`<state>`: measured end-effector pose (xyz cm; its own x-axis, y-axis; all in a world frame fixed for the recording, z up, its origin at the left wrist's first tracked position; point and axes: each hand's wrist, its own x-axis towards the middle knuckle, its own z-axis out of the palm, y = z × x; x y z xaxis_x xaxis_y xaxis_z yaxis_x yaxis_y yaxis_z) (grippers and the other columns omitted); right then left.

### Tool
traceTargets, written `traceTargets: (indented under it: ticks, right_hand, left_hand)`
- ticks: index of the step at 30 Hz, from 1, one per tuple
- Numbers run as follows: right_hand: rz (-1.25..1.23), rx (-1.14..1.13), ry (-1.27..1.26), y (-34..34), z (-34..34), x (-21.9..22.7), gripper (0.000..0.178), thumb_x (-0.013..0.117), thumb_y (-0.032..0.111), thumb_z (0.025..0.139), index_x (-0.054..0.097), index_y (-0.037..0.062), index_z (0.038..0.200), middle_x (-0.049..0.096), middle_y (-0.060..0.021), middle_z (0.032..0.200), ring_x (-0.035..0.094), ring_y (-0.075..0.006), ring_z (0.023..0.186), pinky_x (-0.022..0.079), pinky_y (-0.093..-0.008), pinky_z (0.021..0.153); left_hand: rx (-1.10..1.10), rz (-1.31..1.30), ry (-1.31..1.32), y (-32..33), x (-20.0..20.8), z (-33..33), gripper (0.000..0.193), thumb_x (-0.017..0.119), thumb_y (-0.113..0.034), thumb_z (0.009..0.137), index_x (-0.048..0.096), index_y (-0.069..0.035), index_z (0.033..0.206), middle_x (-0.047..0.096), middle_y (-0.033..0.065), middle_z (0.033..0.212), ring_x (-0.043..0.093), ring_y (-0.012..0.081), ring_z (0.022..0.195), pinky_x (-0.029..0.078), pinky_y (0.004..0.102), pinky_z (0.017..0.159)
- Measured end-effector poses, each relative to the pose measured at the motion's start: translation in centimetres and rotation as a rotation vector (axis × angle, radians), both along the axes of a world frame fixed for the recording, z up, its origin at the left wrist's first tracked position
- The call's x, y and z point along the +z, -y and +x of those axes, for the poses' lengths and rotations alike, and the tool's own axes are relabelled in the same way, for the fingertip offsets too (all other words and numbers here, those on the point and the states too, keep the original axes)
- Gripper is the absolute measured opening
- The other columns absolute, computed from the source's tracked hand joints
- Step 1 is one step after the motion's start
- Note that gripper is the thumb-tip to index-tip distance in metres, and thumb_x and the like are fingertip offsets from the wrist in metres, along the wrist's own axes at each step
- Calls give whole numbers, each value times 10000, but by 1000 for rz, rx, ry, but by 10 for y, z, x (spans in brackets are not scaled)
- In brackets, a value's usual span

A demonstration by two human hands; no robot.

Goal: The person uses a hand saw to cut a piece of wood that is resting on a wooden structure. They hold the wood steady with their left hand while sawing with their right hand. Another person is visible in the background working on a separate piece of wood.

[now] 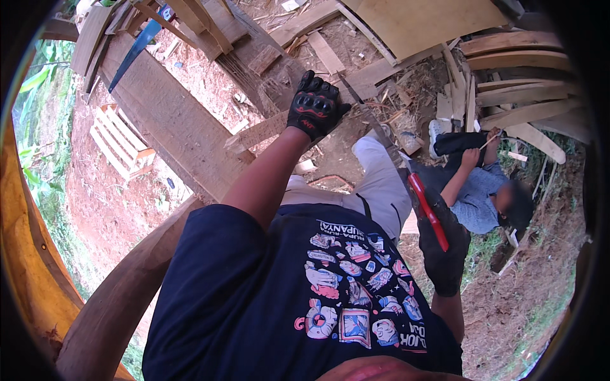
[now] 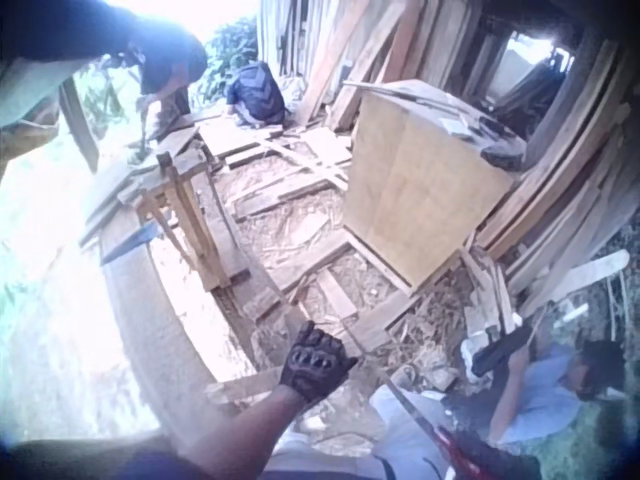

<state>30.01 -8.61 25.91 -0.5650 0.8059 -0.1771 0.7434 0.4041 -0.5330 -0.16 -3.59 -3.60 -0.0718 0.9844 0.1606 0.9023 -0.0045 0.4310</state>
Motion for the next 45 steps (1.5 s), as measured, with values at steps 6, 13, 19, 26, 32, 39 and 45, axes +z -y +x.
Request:
traceTargets:
  ticks: [6, 13, 19, 26, 32, 39, 45]
  right_hand:
    - [-39, -70, -3, 1, -5, 2, 468, 780, 36, 1004, 683, -11, 1459, 782, -234, 1344, 803, -411, 1147, 643, -453, 921]
    - [62, 0, -115, -28, -34, -38, 453, 780, 26, 1007, 693, -6, 1450, 786, -231, 1335, 801, -405, 1160, 646, -448, 938]
    - [220, 93, -290, -97, -105, -170, 418, 759, 98, 1031, 708, 40, 1442, 791, -220, 1315, 799, -391, 1144, 635, -454, 956]
    - [398, 120, -279, -178, -171, -284, 403, 750, 149, 1045, 709, 41, 1431, 793, -220, 1300, 795, -396, 1138, 636, -455, 962]
    - [371, 171, -330, -131, -125, -231, 439, 766, 108, 1038, 689, 52, 1466, 782, -198, 1350, 788, -380, 1186, 632, -453, 990]
    - [-14, -133, -196, -48, -57, -133, 457, 768, 82, 1040, 669, 24, 1483, 766, -216, 1388, 776, -390, 1229, 626, -447, 987]
    - [-106, -232, -13, 12, -12, -28, 457, 753, 68, 1040, 679, 21, 1488, 791, -235, 1316, 821, -351, 1113, 643, -427, 869]
  left_hand:
    - [-24, -46, 7, -1, 8, -2, 458, 697, -540, 1021, 778, -89, 1010, 774, 170, 1102, 685, 364, 1183, 382, 519, 1258]
    - [-28, -45, 45, -3, 4, -2, 446, 714, -522, 1004, 770, -81, 990, 758, 170, 1067, 672, 373, 1168, 398, 525, 1237]
    - [-26, -10, 76, -2, 0, -7, 411, 746, -492, 971, 778, -82, 995, 747, 168, 1041, 671, 375, 1131, 434, 537, 1193]
    - [-11, 89, 116, -3, -1, -1, 342, 793, -401, 905, 773, -65, 963, 737, 167, 1009, 684, 363, 1129, 424, 524, 1230]
    - [-11, -111, 67, -3, 3, -4, 440, 748, -518, 981, 802, -87, 1053, 774, 159, 1104, 674, 343, 1252, 295, 517, 1340]
    - [-40, -70, 38, -6, 7, -4, 485, 731, -530, 998, 793, -49, 1019, 772, 191, 1065, 700, 374, 1159, 371, 542, 1269]
    - [-32, -9, 30, -6, 1, -4, 501, 725, -539, 1000, 786, -43, 1019, 774, 188, 1073, 700, 372, 1173, 362, 548, 1280]
